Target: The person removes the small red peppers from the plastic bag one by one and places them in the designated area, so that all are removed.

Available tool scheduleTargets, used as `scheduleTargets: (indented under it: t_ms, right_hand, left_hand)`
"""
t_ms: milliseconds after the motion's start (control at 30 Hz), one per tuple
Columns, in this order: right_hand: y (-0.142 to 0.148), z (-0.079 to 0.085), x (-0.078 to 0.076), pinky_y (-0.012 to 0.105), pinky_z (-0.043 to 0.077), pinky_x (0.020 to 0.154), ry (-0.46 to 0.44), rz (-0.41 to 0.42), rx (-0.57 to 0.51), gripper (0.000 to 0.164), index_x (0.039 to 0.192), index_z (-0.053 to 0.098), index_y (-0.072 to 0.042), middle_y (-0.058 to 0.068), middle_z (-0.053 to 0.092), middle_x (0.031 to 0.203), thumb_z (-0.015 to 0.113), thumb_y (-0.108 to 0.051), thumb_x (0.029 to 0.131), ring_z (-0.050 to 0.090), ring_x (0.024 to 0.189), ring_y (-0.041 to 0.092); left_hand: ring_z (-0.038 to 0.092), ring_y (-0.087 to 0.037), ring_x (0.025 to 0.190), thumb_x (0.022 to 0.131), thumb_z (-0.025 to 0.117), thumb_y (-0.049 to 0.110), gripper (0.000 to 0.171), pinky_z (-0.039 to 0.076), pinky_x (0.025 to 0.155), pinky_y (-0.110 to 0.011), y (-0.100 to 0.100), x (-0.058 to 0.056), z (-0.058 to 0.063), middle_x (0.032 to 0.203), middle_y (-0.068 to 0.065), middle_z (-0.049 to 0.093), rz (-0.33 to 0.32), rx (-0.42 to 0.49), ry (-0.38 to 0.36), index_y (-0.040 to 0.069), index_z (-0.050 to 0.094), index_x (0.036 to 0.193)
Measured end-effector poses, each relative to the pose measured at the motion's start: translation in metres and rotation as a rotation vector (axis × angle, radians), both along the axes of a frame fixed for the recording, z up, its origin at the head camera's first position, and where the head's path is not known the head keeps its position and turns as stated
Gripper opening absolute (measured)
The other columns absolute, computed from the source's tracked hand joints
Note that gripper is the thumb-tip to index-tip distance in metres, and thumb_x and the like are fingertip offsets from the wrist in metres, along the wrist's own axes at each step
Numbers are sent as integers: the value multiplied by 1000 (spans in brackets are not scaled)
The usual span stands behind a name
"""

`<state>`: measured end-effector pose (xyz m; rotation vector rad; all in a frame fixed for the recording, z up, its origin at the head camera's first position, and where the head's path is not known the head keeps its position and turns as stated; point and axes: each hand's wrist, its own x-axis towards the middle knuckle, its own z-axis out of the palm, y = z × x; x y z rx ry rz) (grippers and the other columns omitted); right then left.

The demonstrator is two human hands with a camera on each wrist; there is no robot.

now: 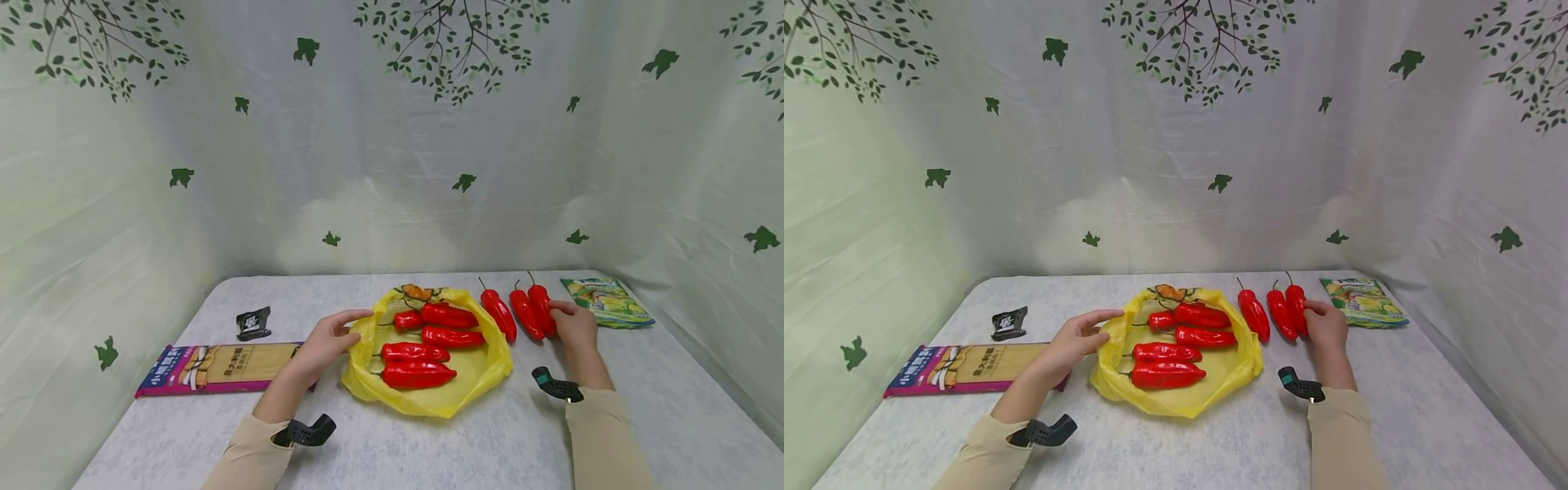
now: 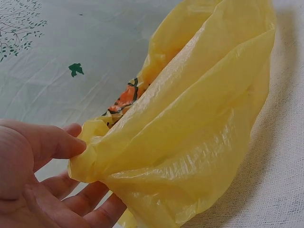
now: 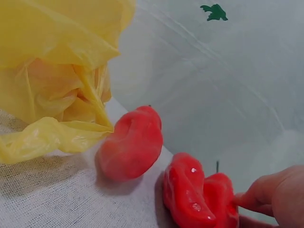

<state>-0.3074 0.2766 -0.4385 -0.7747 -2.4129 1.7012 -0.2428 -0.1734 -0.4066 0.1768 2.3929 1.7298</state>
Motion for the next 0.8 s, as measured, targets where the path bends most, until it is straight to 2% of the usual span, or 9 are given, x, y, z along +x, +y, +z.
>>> scheduleTargets:
  t_ms: [133, 267, 367, 467, 667, 800]
  right_hand:
    - [-1, 3, 2, 14, 42, 64, 8, -17, 6, 44, 144, 54, -12, 15, 46, 151, 45, -25, 103, 47, 117, 26]
    - [-3, 8, 4, 15, 44, 66, 72, -88, 14, 41, 139, 58, -15, 11, 50, 148, 44, -27, 102, 46, 111, 21]
    - [-6, 15, 5, 16, 45, 72, 154, -148, 4, 36, 132, 64, -17, 6, 54, 142, 44, -27, 103, 46, 110, 16]
    - [-11, 24, 6, 20, 45, 83, 214, -173, -38, 33, 127, 67, -20, 2, 57, 138, 45, -28, 103, 48, 113, 13]
    - [-23, 46, 11, 27, 47, 96, 291, -138, -83, 30, 125, 66, -25, -4, 60, 128, 48, -34, 103, 50, 113, 12]
    - [-30, 60, 17, 24, 49, 94, 355, -72, -89, 30, 125, 66, -25, -8, 63, 119, 49, -36, 103, 55, 110, 10]
  left_hand:
    - [58, -22, 109, 98, 55, 8, 43, 56, 91, -30, 0, 0, 0, 153, -6, 47, 4, -6, 2, 23, 60, 138]
    - [58, -22, 109, 98, 55, 7, 43, 55, 89, -29, 0, 0, 1, 153, -6, 47, 0, -4, 2, 22, 60, 138]
    - [57, -22, 109, 98, 55, 7, 43, 55, 88, -28, -1, 0, 1, 153, -6, 47, -8, -3, 3, 22, 60, 138]
    - [57, -22, 108, 98, 55, 7, 43, 54, 86, -27, -1, 0, 1, 153, -6, 47, -14, -2, 7, 22, 60, 138]
    - [57, -22, 107, 99, 54, 6, 43, 54, 86, -27, -1, 0, 1, 153, -7, 48, -20, 8, 7, 21, 59, 139]
    - [57, -22, 109, 98, 55, 7, 43, 54, 87, -27, -1, 0, 2, 153, -6, 47, -16, 3, 7, 22, 60, 139]
